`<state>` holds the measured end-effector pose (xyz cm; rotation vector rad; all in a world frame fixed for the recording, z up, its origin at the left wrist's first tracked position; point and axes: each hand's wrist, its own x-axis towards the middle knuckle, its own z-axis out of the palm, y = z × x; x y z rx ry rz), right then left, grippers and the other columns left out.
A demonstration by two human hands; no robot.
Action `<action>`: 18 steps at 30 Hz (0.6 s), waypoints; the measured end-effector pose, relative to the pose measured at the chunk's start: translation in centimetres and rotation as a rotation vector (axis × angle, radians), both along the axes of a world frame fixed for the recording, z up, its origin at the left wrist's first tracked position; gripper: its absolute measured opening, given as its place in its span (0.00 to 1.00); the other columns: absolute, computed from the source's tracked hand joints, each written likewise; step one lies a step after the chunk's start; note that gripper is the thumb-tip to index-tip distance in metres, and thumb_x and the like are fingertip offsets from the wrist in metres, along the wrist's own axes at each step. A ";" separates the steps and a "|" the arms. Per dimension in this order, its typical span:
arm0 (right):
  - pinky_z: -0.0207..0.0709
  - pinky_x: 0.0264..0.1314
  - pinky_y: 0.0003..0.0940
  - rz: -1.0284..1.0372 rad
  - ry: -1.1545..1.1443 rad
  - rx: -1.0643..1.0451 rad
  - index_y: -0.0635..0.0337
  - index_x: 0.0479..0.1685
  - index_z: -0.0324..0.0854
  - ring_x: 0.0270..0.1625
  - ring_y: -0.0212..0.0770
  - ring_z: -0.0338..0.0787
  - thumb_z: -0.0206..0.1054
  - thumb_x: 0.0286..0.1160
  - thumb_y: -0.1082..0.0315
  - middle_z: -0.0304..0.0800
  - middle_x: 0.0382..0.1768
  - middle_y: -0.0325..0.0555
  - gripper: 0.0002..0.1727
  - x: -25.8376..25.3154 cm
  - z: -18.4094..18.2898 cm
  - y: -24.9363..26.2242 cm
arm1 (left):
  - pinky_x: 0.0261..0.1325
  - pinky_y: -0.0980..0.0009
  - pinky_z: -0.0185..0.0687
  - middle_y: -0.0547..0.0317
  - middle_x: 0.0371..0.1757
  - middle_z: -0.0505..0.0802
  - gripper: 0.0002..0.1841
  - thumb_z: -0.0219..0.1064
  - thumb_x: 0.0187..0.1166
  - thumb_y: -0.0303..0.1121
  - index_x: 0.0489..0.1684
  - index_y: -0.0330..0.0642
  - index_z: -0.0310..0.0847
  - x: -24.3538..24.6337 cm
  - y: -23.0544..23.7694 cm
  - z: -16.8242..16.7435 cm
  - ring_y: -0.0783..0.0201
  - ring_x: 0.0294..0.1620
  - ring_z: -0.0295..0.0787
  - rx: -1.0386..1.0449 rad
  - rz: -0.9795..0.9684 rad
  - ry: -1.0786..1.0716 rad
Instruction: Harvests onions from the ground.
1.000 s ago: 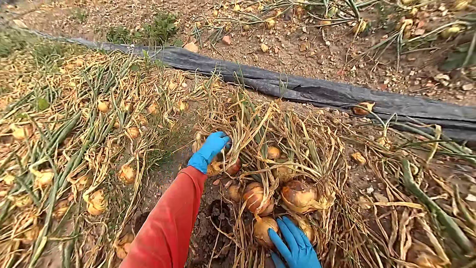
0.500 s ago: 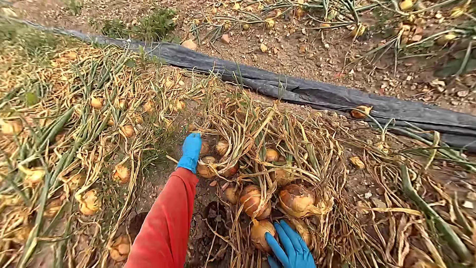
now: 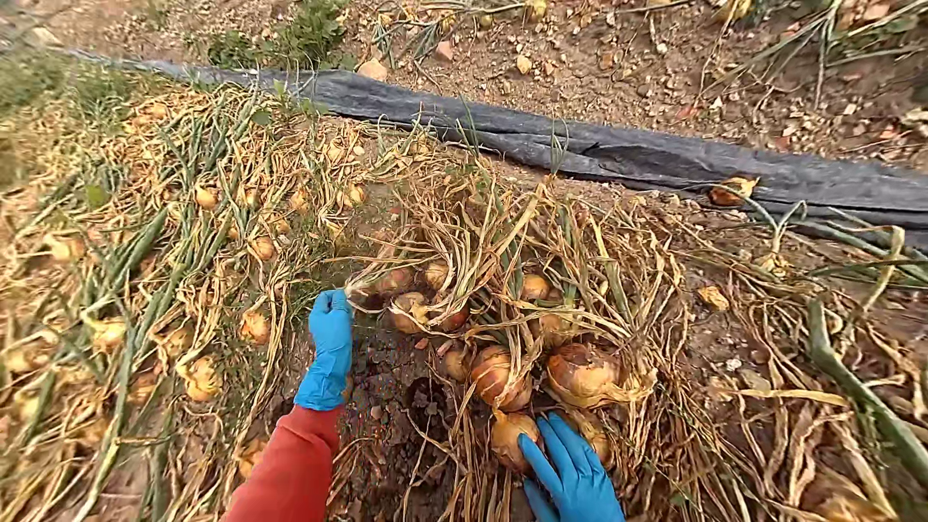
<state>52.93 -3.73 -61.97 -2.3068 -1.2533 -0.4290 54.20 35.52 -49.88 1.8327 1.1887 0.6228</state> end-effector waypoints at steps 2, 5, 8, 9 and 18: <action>0.70 0.79 0.46 0.006 -0.010 0.006 0.39 0.78 0.74 0.75 0.60 0.82 0.52 0.78 0.42 0.86 0.67 0.61 0.30 0.2 0.1 0.0 | 0.62 0.63 0.83 0.45 0.55 0.89 0.18 0.51 0.94 0.35 0.64 0.29 0.79 3.3 1.0 0.9 0.63 0.52 0.87 -0.060 -0.172 -0.127; 0.71 0.78 0.47 0.018 -0.004 0.009 0.40 0.78 0.74 0.74 0.60 0.84 0.53 0.77 0.43 0.87 0.66 0.62 0.30 0.3 0.3 -0.1 | 0.82 0.44 0.64 0.37 0.76 0.82 0.23 0.58 0.91 0.43 0.75 0.35 0.77 9.0 2.3 -0.4 0.46 0.80 0.75 -0.104 -0.378 0.104; 0.71 0.79 0.45 0.003 -0.009 0.009 0.38 0.79 0.73 0.74 0.58 0.84 0.53 0.78 0.43 0.88 0.67 0.60 0.30 0.3 0.3 0.1 | 0.80 0.30 0.64 0.35 0.83 0.76 0.39 0.59 0.83 0.65 0.78 0.37 0.77 11.6 4.0 -2.9 0.33 0.84 0.70 0.187 -0.617 0.603; 0.70 0.79 0.44 -0.001 -0.014 0.011 0.37 0.79 0.72 0.74 0.57 0.83 0.52 0.78 0.43 0.87 0.67 0.59 0.30 0.3 0.2 0.1 | 0.75 0.27 0.68 0.37 0.83 0.76 0.41 0.59 0.80 0.69 0.77 0.39 0.79 11.8 4.2 -3.3 0.31 0.81 0.72 0.273 -0.638 0.707; 0.70 0.80 0.44 0.002 0.007 -0.025 0.38 0.77 0.72 0.75 0.57 0.83 0.54 0.78 0.43 0.88 0.66 0.58 0.29 0.2 0.4 -0.2 | 0.64 0.25 0.76 0.22 0.81 0.71 0.37 0.67 0.77 0.65 0.74 0.44 0.83 12.9 3.5 -4.2 0.24 0.72 0.78 0.272 -0.498 0.783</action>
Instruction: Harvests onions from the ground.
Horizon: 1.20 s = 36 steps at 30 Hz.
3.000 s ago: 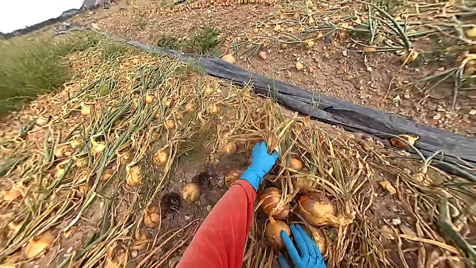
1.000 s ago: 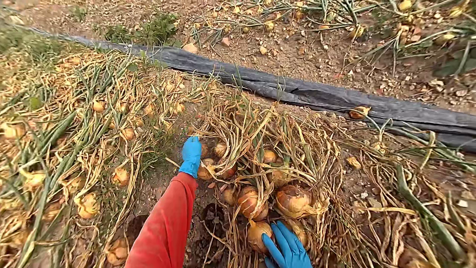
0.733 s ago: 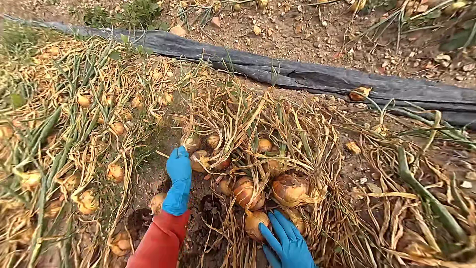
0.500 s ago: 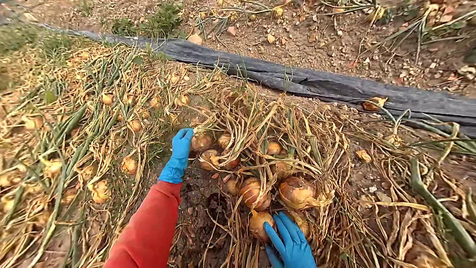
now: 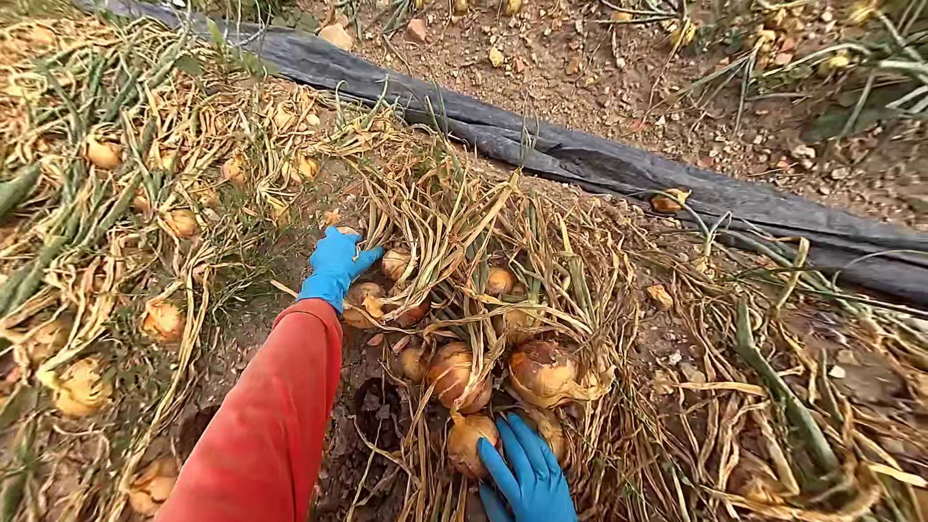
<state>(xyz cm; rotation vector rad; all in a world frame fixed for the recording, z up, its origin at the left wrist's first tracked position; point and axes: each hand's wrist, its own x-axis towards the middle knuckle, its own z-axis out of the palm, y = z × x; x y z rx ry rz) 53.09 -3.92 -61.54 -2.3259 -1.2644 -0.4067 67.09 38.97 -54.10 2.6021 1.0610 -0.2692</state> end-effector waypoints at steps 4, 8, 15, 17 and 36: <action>0.69 0.81 0.43 -0.003 -0.012 -0.005 0.38 0.77 0.72 0.76 0.56 0.82 0.52 0.79 0.42 0.88 0.66 0.57 0.29 0.0 -0.2 0.1 | 0.66 0.27 0.77 0.27 0.85 0.68 0.40 0.63 0.74 0.73 0.73 0.50 0.85 -0.6 1.2 -0.7 0.26 0.73 0.78 -0.048 0.023 -0.081; 0.69 0.81 0.42 0.001 -0.015 -0.008 0.38 0.78 0.71 0.76 0.55 0.82 0.52 0.79 0.42 0.88 0.66 0.57 0.29 0.1 -0.2 0.1 | 0.62 0.27 0.77 0.30 0.86 0.68 0.42 0.62 0.73 0.74 0.73 0.50 0.85 0.0 0.9 1.0 0.25 0.74 0.76 0.121 -0.093 0.102; 0.69 0.80 0.42 0.003 -0.021 0.017 0.38 0.79 0.71 0.75 0.56 0.83 0.51 0.78 0.42 0.87 0.66 0.58 0.30 0.2 0.0 0.3 | 0.62 0.21 0.71 0.35 0.91 0.63 0.42 0.63 0.73 0.73 0.69 0.44 0.87 0.2 0.6 1.6 0.22 0.77 0.71 0.261 -0.237 0.179; 0.69 0.80 0.42 0.001 -0.022 0.016 0.38 0.79 0.70 0.75 0.56 0.83 0.50 0.79 0.42 0.87 0.67 0.58 0.30 0.1 -0.1 0.3 | 0.65 0.24 0.72 0.32 0.86 0.70 0.40 0.63 0.76 0.69 0.65 0.38 0.88 0.5 0.5 1.7 0.24 0.76 0.73 0.293 -0.326 0.223; 0.66 0.83 0.45 -0.020 -0.012 -0.010 0.37 0.84 0.61 0.80 0.54 0.77 0.53 0.78 0.43 0.83 0.73 0.53 0.33 -0.1 -0.2 0.0 | 0.65 0.20 0.68 0.34 0.70 0.87 0.25 0.73 0.73 0.46 0.63 0.38 0.87 -0.9 0.9 -1.1 0.27 0.77 0.75 0.116 -0.329 -0.143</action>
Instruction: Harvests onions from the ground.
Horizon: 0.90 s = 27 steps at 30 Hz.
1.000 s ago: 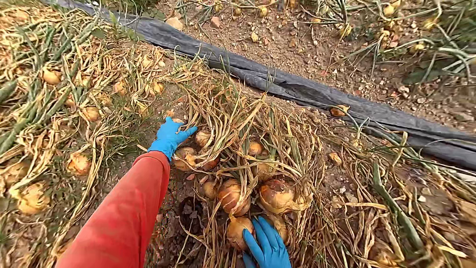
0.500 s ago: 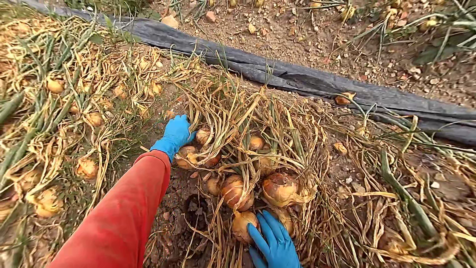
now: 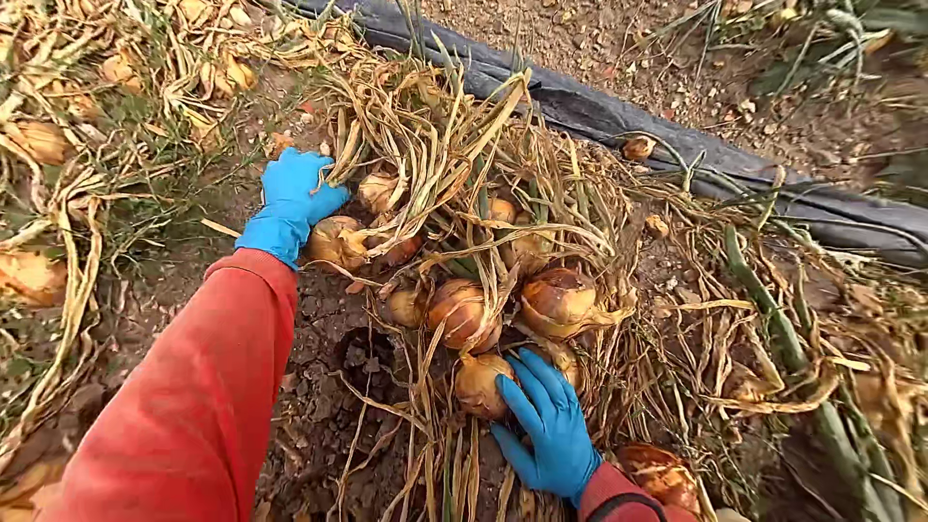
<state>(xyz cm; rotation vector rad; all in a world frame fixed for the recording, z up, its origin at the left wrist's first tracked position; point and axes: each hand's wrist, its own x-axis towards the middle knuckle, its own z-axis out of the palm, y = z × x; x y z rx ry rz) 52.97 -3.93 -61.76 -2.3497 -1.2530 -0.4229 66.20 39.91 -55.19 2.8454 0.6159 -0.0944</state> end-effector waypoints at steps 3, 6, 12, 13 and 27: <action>0.63 0.85 0.43 0.002 -0.006 -0.026 0.37 0.84 0.61 0.84 0.50 0.73 0.52 0.79 0.41 0.81 0.75 0.49 0.33 0.2 0.1 -0.3 | 0.58 0.19 0.70 0.25 0.60 0.88 0.25 0.75 0.69 0.50 0.49 0.33 0.89 0.9 -1.2 0.8 0.23 0.69 0.80 -0.020 0.106 0.030; 0.61 0.85 0.42 -0.005 -0.022 -0.058 0.38 0.83 0.62 0.86 0.48 0.70 0.49 0.81 0.41 0.81 0.76 0.48 0.31 0.3 0.3 -0.4 | 0.56 0.21 0.72 0.21 0.56 0.88 0.29 0.73 0.70 0.53 0.42 0.26 0.86 1.4 -1.1 1.6 0.22 0.65 0.82 -0.035 0.136 0.051; 0.59 0.87 0.42 -0.015 -0.027 -0.064 0.38 0.86 0.60 0.88 0.47 0.67 0.47 0.82 0.40 0.79 0.78 0.45 0.33 0.1 0.2 -0.5 | 0.58 0.24 0.71 0.22 0.55 0.87 0.25 0.74 0.71 0.45 0.39 0.23 0.85 1.1 -1.5 2.4 0.25 0.65 0.82 -0.090 0.192 0.047; 0.60 0.87 0.42 -0.020 -0.036 -0.063 0.38 0.86 0.59 0.88 0.47 0.68 0.48 0.82 0.40 0.79 0.78 0.45 0.34 0.1 0.2 -0.4 | 0.57 0.24 0.72 0.21 0.55 0.87 0.25 0.74 0.71 0.45 0.38 0.23 0.84 1.0 -1.6 2.2 0.25 0.64 0.82 -0.083 0.188 0.034; 0.61 0.86 0.40 -0.043 -0.094 -0.061 0.43 0.86 0.60 0.85 0.48 0.72 0.46 0.81 0.38 0.83 0.74 0.48 0.36 0.3 0.1 -0.1 | 0.64 0.23 0.70 0.31 0.66 0.87 0.27 0.74 0.71 0.52 0.53 0.35 0.90 0.5 -1.3 1.4 0.28 0.76 0.76 -0.095 0.166 0.051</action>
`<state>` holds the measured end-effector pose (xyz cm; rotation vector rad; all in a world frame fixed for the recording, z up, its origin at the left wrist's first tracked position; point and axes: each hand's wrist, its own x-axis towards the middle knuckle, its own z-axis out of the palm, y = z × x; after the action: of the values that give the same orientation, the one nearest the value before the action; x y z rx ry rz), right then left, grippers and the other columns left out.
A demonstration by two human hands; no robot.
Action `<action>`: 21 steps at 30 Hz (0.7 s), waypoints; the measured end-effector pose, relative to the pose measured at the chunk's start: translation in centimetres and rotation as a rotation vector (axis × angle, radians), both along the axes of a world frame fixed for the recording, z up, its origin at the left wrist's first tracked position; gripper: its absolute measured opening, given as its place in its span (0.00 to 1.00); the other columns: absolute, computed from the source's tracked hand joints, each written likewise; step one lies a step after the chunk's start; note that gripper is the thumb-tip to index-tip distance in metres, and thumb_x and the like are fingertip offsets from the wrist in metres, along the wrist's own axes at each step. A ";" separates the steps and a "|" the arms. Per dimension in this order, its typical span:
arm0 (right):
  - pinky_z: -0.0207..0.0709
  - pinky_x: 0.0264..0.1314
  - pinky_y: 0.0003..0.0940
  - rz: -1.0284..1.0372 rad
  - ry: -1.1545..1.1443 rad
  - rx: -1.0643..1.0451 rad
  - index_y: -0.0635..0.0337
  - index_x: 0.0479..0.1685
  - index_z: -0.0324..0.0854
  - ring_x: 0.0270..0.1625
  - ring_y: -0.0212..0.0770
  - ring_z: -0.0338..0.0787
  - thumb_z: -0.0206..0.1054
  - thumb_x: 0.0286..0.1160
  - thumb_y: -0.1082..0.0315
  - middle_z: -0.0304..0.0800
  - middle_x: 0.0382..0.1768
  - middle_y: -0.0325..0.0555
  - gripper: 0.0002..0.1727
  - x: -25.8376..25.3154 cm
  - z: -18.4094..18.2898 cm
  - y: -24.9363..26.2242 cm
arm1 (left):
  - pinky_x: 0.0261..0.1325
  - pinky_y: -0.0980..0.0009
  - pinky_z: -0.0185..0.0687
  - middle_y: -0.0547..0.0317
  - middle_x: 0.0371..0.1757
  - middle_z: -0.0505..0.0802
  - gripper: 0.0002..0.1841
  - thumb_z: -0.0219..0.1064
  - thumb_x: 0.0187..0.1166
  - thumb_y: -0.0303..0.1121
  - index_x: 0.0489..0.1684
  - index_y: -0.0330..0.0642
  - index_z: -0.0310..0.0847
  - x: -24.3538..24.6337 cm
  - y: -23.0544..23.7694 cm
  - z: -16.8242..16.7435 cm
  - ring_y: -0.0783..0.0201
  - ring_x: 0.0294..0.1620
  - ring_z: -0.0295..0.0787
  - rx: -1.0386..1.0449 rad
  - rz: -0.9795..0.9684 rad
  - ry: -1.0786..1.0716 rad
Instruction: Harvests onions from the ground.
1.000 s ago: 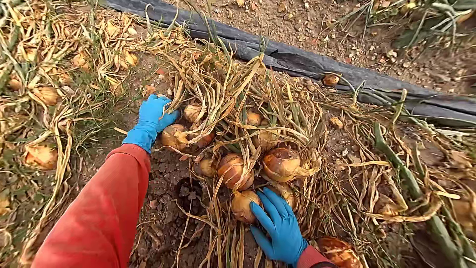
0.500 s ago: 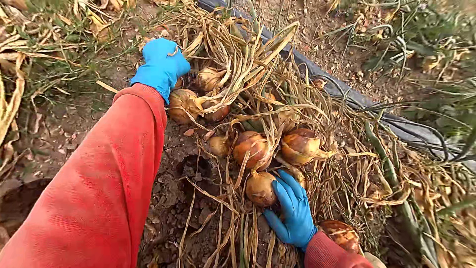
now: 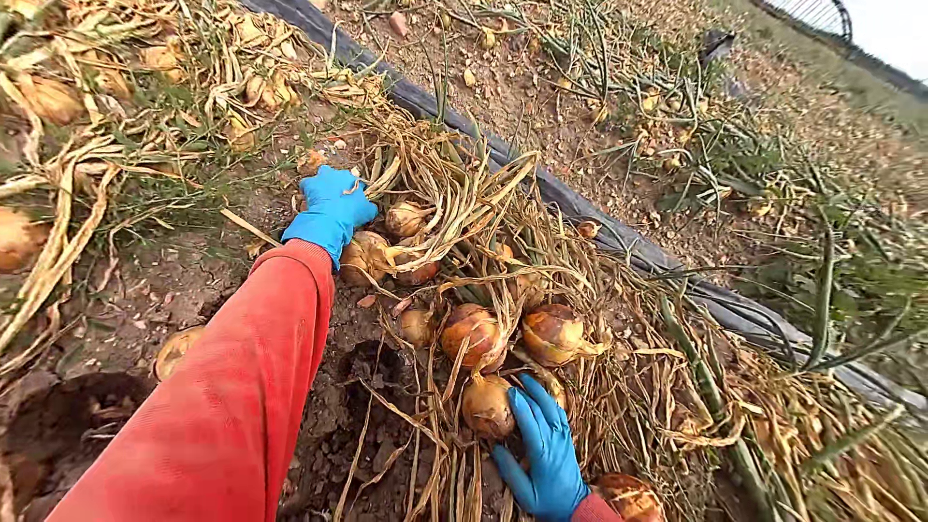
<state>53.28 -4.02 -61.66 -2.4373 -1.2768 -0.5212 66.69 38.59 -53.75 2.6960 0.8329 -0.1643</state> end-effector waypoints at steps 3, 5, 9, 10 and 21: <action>0.62 0.86 0.40 0.000 0.008 -0.005 0.43 0.86 0.61 0.84 0.49 0.73 0.46 0.81 0.37 0.84 0.73 0.48 0.37 -0.1 0.0 -0.1 | 0.65 0.23 0.69 0.30 0.66 0.86 0.27 0.75 0.70 0.52 0.53 0.35 0.89 0.0 0.1 0.1 0.28 0.76 0.75 -0.021 0.021 0.007; 0.62 0.86 0.41 0.004 0.010 -0.003 0.44 0.86 0.61 0.85 0.49 0.72 0.46 0.81 0.38 0.83 0.74 0.48 0.37 -0.3 -0.1 -0.1 | 0.64 0.24 0.69 0.33 0.67 0.87 0.26 0.75 0.69 0.52 0.53 0.37 0.90 -0.1 0.1 0.0 0.29 0.76 0.75 -0.017 0.028 0.000; 0.61 0.87 0.40 0.008 0.036 0.027 0.41 0.86 0.60 0.86 0.47 0.71 0.47 0.80 0.38 0.82 0.75 0.45 0.36 -0.5 -0.3 0.0 | 0.61 0.23 0.71 0.30 0.67 0.85 0.27 0.77 0.67 0.50 0.53 0.35 0.88 0.0 0.3 -0.2 0.28 0.75 0.76 -0.005 0.038 0.011; 0.62 0.86 0.40 0.007 0.040 0.032 0.40 0.85 0.62 0.85 0.47 0.71 0.47 0.79 0.38 0.83 0.74 0.44 0.35 -0.4 -0.3 0.1 | 0.61 0.23 0.71 0.30 0.67 0.85 0.26 0.77 0.67 0.50 0.53 0.35 0.88 0.1 0.3 -0.2 0.28 0.74 0.76 -0.006 0.044 0.011; 0.64 0.84 0.41 0.015 0.068 0.041 0.39 0.83 0.64 0.82 0.50 0.76 0.49 0.79 0.38 0.85 0.72 0.47 0.34 -0.3 -0.4 0.2 | 0.56 0.22 0.74 0.26 0.56 0.90 0.25 0.71 0.75 0.52 0.48 0.34 0.90 0.7 0.9 0.1 0.26 0.64 0.84 0.040 0.065 0.097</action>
<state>52.98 -3.87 -62.10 -2.3889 -1.2437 -0.4518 67.41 39.52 -53.68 2.7126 0.9606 -0.2677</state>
